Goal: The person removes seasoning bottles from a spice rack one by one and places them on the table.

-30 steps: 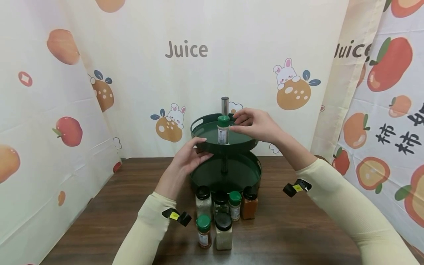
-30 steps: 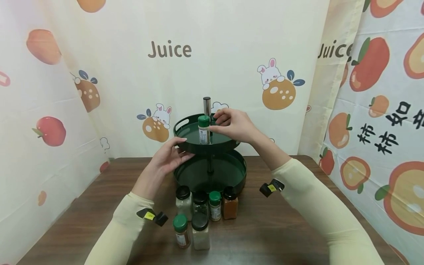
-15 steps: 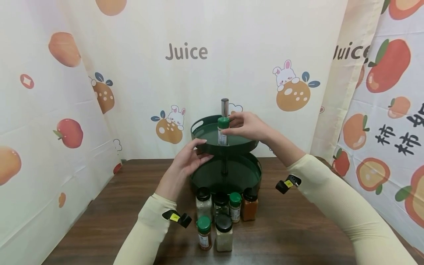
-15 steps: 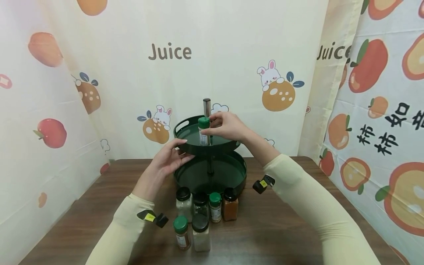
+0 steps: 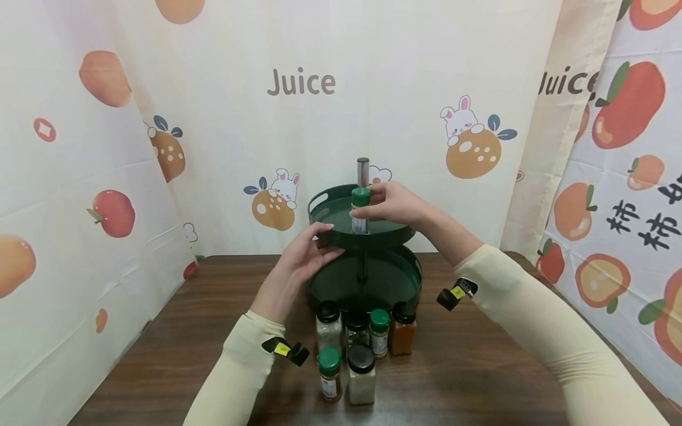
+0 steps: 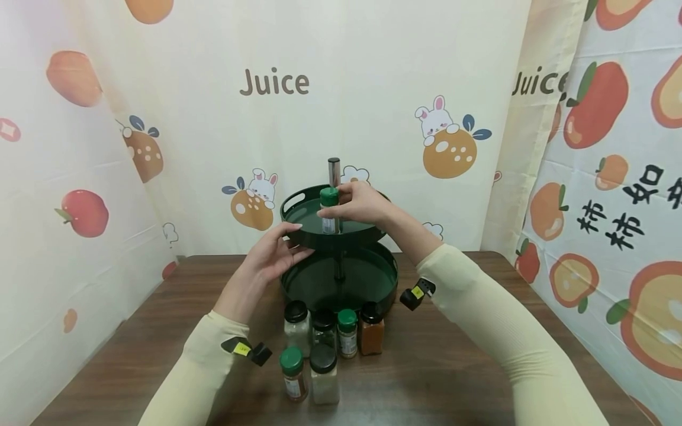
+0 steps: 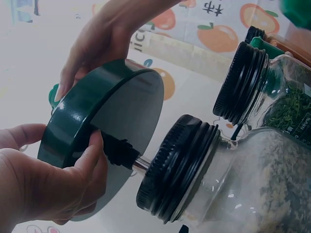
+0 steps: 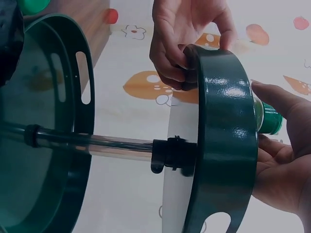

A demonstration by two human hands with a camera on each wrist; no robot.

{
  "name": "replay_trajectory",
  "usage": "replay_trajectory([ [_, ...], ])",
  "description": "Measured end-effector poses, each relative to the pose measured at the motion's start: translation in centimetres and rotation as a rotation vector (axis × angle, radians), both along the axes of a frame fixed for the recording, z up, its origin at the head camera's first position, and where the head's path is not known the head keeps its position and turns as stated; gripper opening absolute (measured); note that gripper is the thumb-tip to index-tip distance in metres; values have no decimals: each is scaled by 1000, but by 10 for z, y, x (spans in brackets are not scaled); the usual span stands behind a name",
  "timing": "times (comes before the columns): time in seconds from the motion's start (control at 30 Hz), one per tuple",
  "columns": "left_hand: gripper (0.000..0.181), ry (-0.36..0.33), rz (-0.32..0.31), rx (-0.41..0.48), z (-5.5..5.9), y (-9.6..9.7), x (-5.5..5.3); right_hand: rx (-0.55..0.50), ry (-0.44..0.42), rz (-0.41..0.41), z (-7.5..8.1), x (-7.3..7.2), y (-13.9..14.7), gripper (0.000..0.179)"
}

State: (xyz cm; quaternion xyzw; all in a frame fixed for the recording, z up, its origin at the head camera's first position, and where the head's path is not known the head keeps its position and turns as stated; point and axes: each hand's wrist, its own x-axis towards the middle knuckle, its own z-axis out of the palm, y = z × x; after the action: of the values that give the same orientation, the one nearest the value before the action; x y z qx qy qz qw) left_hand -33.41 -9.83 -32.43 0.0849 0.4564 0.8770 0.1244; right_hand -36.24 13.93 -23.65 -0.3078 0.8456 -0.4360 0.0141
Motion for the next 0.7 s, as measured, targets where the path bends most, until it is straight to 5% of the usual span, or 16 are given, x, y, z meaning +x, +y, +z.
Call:
replay_trajectory([
  [0.7,72,9,-8,10,0,0,0,-141,-166,85,-3,-8,-1,48],
])
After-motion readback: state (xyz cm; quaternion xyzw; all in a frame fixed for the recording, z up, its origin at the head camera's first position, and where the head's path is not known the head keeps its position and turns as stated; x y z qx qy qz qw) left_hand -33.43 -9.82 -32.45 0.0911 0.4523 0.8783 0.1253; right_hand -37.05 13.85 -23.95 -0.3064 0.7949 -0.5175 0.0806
